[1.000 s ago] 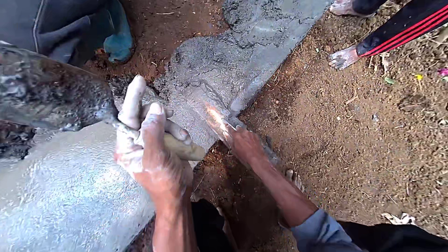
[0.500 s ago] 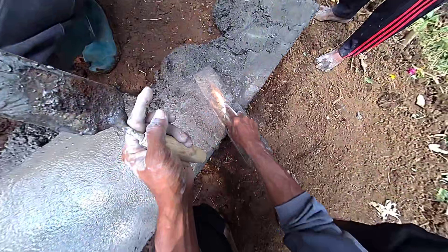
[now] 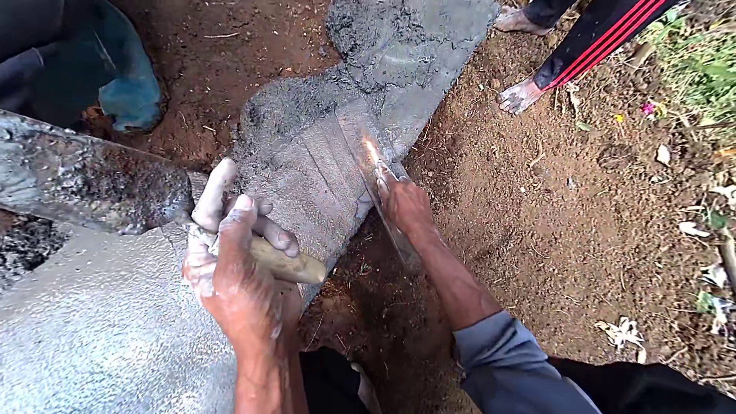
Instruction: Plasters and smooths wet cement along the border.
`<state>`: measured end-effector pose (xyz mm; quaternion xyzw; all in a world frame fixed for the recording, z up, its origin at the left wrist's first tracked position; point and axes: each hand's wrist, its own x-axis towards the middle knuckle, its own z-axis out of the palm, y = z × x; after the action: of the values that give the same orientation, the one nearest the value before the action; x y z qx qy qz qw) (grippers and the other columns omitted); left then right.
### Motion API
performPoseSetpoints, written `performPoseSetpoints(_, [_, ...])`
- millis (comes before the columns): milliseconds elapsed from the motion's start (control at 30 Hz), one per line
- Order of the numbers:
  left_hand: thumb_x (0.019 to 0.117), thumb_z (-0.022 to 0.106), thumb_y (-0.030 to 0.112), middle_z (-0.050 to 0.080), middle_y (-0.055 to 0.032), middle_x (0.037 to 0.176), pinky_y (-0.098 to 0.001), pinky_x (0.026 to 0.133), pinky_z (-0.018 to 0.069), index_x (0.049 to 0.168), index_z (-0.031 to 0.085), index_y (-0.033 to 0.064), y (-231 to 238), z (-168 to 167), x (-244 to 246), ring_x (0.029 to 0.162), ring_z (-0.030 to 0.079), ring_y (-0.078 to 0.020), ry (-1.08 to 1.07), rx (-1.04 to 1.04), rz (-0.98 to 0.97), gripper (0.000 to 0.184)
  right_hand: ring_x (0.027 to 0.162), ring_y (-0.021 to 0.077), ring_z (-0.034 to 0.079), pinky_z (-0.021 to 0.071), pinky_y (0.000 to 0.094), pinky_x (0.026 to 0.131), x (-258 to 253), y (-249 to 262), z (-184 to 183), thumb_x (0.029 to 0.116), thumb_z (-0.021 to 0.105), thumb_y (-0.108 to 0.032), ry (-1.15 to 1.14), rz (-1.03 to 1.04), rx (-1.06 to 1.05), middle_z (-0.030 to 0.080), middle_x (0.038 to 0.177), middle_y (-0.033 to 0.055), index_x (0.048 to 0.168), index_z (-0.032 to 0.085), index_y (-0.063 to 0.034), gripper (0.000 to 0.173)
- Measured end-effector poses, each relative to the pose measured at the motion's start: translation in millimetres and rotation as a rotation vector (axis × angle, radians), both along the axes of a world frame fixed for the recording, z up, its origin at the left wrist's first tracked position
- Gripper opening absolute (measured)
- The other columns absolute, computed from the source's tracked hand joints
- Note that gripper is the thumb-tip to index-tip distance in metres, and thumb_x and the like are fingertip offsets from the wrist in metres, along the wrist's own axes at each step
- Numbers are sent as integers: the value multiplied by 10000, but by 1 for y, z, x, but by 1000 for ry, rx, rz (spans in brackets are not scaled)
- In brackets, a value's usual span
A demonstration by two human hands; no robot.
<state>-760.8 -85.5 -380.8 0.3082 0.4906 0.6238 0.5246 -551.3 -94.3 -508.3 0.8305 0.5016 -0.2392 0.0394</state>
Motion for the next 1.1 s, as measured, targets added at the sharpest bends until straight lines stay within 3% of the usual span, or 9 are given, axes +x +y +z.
performPoseSetpoints(300, [1053, 404, 42, 622, -11, 784, -203, 392, 493, 1394, 544, 40, 2, 1, 3, 452, 539, -77, 9, 15, 16, 368, 1087, 455, 682, 532, 643, 869, 42, 7, 1, 1108, 381, -399, -25, 28, 22, 687, 1210, 255, 1556, 487, -252, 483])
performPoseSetpoints(367, [1063, 405, 59, 622, -15, 814, -200, 390, 488, 1399, 551, 51, -2, 1, 0, 464, 536, -77, 2, -6, 18, 366, 1128, 482, 665, 516, 673, 893, 54, 7, -2, 1102, 398, -398, -20, -26, 20, 676, 1245, 276, 1533, 517, -206, 486])
performPoseSetpoints(500, [1067, 397, 69, 616, -20, 821, -205, 394, 497, 1410, 541, 48, -5, 6, -6, 474, 547, -84, -19, 15, 13, 373, 1183, 447, 654, 499, 628, 997, 42, 17, -6, 1095, 448, -376, 91, -86, 69, 691, 1227, 266, 1440, 589, -89, 471])
performPoseSetpoints(667, [1067, 413, 69, 626, -29, 833, -209, 397, 495, 1402, 554, 50, -3, 4, -10, 473, 543, -84, -39, 9, 47, 364, 1079, 421, 688, 537, 607, 933, 2, -34, 5, 1091, 458, -397, 155, 207, -6, 696, 1193, 225, 1556, 486, -256, 486])
performPoseSetpoints(733, [1067, 415, 71, 628, -27, 843, -206, 402, 496, 1399, 556, 50, -1, 4, -13, 477, 543, -77, -51, 2, 61, 361, 1091, 429, 687, 529, 617, 934, 9, -38, 17, 1082, 484, -402, 120, 212, -39, 698, 1212, 228, 1553, 493, -246, 496])
performPoseSetpoints(833, [1065, 429, 78, 618, -29, 799, -206, 406, 491, 1372, 581, 45, -3, 7, -14, 473, 535, -80, -73, -21, 70, 344, 1033, 497, 698, 541, 683, 851, 34, 2, 13, 1045, 541, -414, -25, 162, 131, 702, 1170, 286, 1473, 555, -80, 543])
performPoseSetpoints(900, [1061, 442, 75, 613, -33, 781, -209, 398, 488, 1355, 599, 40, -5, 10, -14, 461, 530, -86, -80, -38, 83, 336, 1064, 513, 679, 522, 698, 852, 47, 56, 26, 1050, 518, -431, -113, 190, 151, 683, 1186, 304, 1443, 557, -36, 559])
performPoseSetpoints(1000, [1063, 439, 74, 608, -31, 776, -203, 390, 483, 1346, 605, 34, -7, 14, -16, 453, 524, -81, -52, -56, 96, 329, 1058, 542, 663, 508, 705, 813, 54, 128, 38, 1058, 507, -413, -238, 333, 183, 668, 1174, 321, 1358, 591, -22, 499])
performPoseSetpoints(1100, [1063, 436, 64, 613, -25, 759, -204, 389, 494, 1349, 601, 23, -7, 15, -19, 449, 537, -80, -19, -33, 114, 333, 1060, 556, 657, 500, 709, 822, 58, 178, 42, 1077, 484, -381, -335, 468, 218, 655, 1232, 311, 1444, 541, -69, 485])
